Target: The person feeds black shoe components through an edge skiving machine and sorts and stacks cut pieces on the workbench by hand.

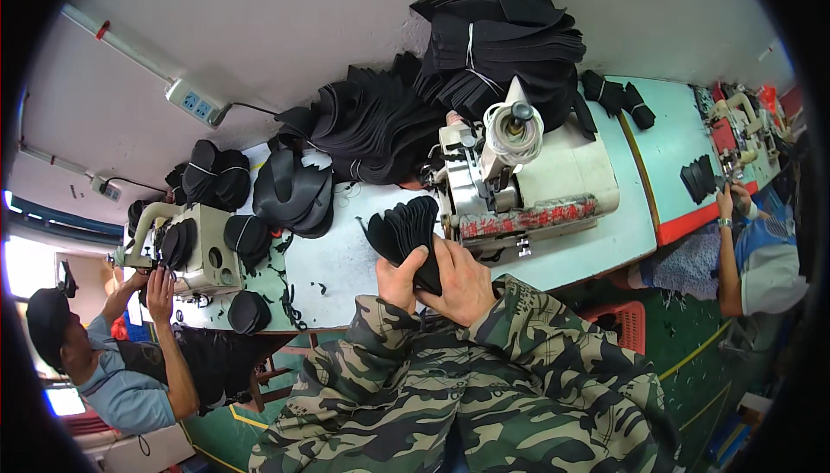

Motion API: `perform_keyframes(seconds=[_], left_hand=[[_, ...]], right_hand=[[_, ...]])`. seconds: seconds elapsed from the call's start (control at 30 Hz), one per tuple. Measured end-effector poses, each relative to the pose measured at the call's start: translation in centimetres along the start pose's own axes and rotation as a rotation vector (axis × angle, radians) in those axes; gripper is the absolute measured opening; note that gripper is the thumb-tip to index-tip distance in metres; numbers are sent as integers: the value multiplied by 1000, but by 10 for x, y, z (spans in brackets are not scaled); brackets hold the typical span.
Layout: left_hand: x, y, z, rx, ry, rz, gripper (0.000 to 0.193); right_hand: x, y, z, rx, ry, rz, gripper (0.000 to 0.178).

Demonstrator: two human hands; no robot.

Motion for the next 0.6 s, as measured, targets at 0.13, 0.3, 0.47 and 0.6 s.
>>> perform_keyframes(seconds=[0.13,0.3,0.47,0.6], left_hand=[[8,1,4,214,111,-44,40],[-14,16,26,-51,-140,465,77],[2,79,-41,-177,10,440,99],[13,80,-24,-177,-14,514,95]], right_hand=[[-1,20,-36,120,69,153,83],[9,-4,-51,1310,377,321,47],[-40,34,-64,1700,898,827,41],[-45,11,-54,1770,908,832,41]])
Point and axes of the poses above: each hand's wrist, its own x-axis towards the middle knuckle, its own y-axis out of the palm, z = x × y, the point moved 10 cm from there along x, towards the middle knuckle, and after that the axes turned 14 degrees about x, right-handed, at the moved point
